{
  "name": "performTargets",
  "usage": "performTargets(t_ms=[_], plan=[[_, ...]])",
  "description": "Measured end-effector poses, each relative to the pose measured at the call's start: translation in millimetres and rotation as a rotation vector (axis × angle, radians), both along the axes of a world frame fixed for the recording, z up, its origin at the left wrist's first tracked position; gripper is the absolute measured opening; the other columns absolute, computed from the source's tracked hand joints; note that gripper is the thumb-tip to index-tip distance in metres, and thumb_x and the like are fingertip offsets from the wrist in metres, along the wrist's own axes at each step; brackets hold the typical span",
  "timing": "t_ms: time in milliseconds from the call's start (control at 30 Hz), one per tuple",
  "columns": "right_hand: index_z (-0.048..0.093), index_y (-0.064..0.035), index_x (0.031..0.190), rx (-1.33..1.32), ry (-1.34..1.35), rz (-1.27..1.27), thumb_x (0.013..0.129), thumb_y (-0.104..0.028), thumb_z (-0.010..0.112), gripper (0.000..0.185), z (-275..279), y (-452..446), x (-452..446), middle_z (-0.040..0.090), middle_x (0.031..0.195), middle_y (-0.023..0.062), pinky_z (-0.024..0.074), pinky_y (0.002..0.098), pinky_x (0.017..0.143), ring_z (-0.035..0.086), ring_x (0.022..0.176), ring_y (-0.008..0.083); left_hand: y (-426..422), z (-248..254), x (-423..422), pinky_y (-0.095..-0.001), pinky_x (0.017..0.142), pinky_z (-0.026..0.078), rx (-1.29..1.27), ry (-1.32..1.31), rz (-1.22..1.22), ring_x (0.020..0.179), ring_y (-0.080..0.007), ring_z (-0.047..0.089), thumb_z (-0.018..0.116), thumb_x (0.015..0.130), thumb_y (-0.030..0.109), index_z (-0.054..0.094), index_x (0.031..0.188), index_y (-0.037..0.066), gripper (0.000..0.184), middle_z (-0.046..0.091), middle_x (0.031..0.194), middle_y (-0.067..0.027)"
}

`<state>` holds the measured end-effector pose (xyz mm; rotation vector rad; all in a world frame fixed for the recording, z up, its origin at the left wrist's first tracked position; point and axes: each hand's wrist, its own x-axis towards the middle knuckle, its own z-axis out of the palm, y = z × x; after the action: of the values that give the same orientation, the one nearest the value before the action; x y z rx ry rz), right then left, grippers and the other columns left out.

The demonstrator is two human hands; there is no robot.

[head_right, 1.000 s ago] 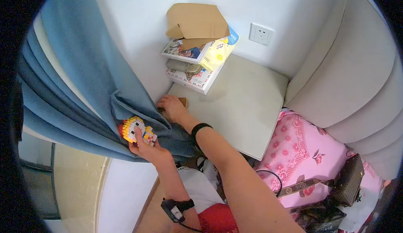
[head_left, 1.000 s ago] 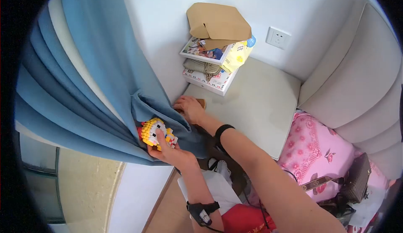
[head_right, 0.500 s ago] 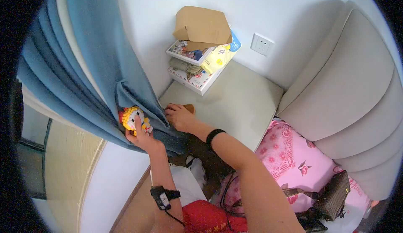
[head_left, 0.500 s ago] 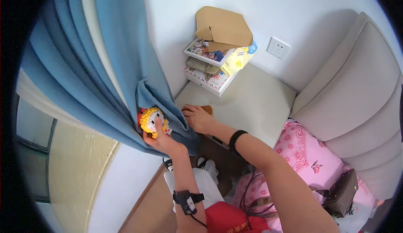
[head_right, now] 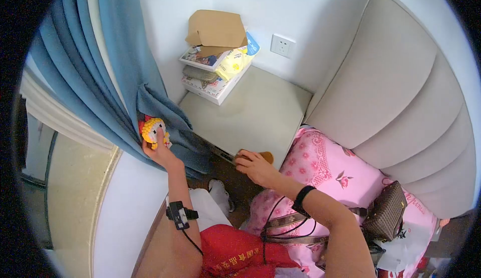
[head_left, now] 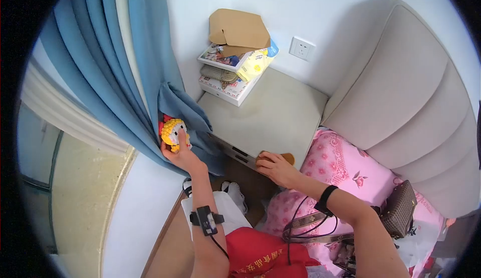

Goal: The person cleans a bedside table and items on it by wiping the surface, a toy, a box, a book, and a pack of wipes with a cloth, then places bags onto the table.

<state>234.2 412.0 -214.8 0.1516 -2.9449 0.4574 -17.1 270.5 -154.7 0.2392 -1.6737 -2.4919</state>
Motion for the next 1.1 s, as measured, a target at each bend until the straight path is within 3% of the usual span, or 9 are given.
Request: performTargets(t_ms=[267,367,467,567,667,700,733,833,1100], plan=[[0.064,-0.0079,0.109,0.095,-0.076,-0.202,0.073,-0.011,0.059,0.036,5.8,-26.7,50.8,0.058,0.116,0.0077,0.0376,0.0412,0.105,0.044,0.127,0.0287,2.4,-3.2,7.8,-0.0303,0.091,0.050,0.072,0.005,-0.076,0.108,-0.0209,0.057,0.083,0.079,0.016,0.043,0.129,0.002,0.066,0.053,0.125,-0.0111],[0.062,-0.0063,0.109,-0.048,-0.150,-0.459,0.076,-0.008,0.058,0.033,8.6,-56.2,52.5,0.060,0.108,0.0106,0.0409,0.0419,0.102,0.050,0.118,0.0320,3.0,-5.1,7.8,-0.0301,0.092,0.049,0.063,-0.016,-0.091,0.108,-0.0206,0.057,0.082,0.079,0.016,0.043,0.129,0.002,0.065,0.053,0.125,-0.0107],[0.060,-0.0031,0.109,-1.042,-0.447,-0.513,0.081,-0.005,0.056,0.029,5.6,-70.5,57.5,0.060,0.107,0.0125,0.0461,0.0401,0.094,0.057,0.106,0.0305,4.5,-4.6,10.4,-0.0299,0.091,0.049,0.080,-0.008,-0.108,0.107,-0.0203,0.057,0.082,0.079,0.015,0.043,0.129,0.003,0.065,0.054,0.125,-0.0103],[0.058,-0.0008,0.111,-1.054,-0.115,-0.591,0.084,-0.009,0.055,0.027,14.1,-71.8,56.8,0.060,0.110,0.0130,0.0495,0.0383,0.087,0.061,0.098,0.0272,5.7,-2.0,11.1,-0.0299,0.091,0.049,0.104,-0.046,-0.101,0.107,-0.0202,0.057,0.082,0.079,0.014,0.043,0.129,0.003,0.064,0.054,0.124,-0.0102],[0.058,-0.0008,0.114,-1.383,-0.108,-0.917,0.083,-0.008,0.059,0.032,36.3,-35.2,57.8,0.061,0.111,0.0124,0.0488,0.0349,0.087,0.060,0.100,0.0210,7.8,-0.5,12.8,-0.0302,0.091,0.049,0.107,-0.073,-0.136,0.108,-0.0201,0.057,0.082,0.079,0.014,0.043,0.129,0.003,0.064,0.053,0.124,-0.0104],[0.058,-0.0020,0.115,-1.316,-0.086,-0.893,0.083,-0.008,0.061,0.032,35.5,-15.3,60.3,0.061,0.109,0.0132,0.0479,0.0357,0.088,0.059,0.101,0.0231,11.1,-7.9,11.8,-0.0258,0.073,0.051,0.112,-0.023,-0.104,0.099,-0.0175,0.061,0.083,0.077,0.017,0.043,0.129,0.005,0.067,0.057,0.122,-0.0095],[0.059,-0.0032,0.116,-1.249,-0.065,-0.870,0.083,-0.008,0.062,0.033,29.7,5.4,63.4,0.060,0.107,0.0141,0.0469,0.0364,0.090,0.058,0.102,0.0253,10.9,-10.9,11.0,-0.0260,0.074,0.051,0.107,-0.024,-0.113,0.099,-0.0177,0.061,0.083,0.077,0.017,0.042,0.130,0.005,0.068,0.057,0.122,-0.0096],[0.060,-0.0094,0.119,-0.462,0.109,-0.756,0.082,-0.009,0.066,0.037,15.9,44.3,67.3,0.057,0.103,0.0155,0.0457,0.0381,0.091,0.056,0.101,0.0305,10.8,-11.6,9.8,-0.0267,0.075,0.052,0.115,-0.029,-0.135,0.099,-0.0184,0.061,0.084,0.077,0.016,0.042,0.131,0.005,0.070,0.056,0.123,-0.0101],[0.067,-0.0220,0.114,-0.014,0.135,-0.923,0.082,-0.005,0.061,0.037,8.4,10.6,51.1,0.052,0.101,0.0112,0.0496,0.0407,0.082,0.053,0.097,0.0318,13.3,-4.3,15.4,-0.0294,0.077,0.052,0.098,-0.092,-0.155,0.102,-0.0210,0.060,0.083,0.077,0.017,0.040,0.133,0.007,0.071,0.055,0.126,-0.0107]])
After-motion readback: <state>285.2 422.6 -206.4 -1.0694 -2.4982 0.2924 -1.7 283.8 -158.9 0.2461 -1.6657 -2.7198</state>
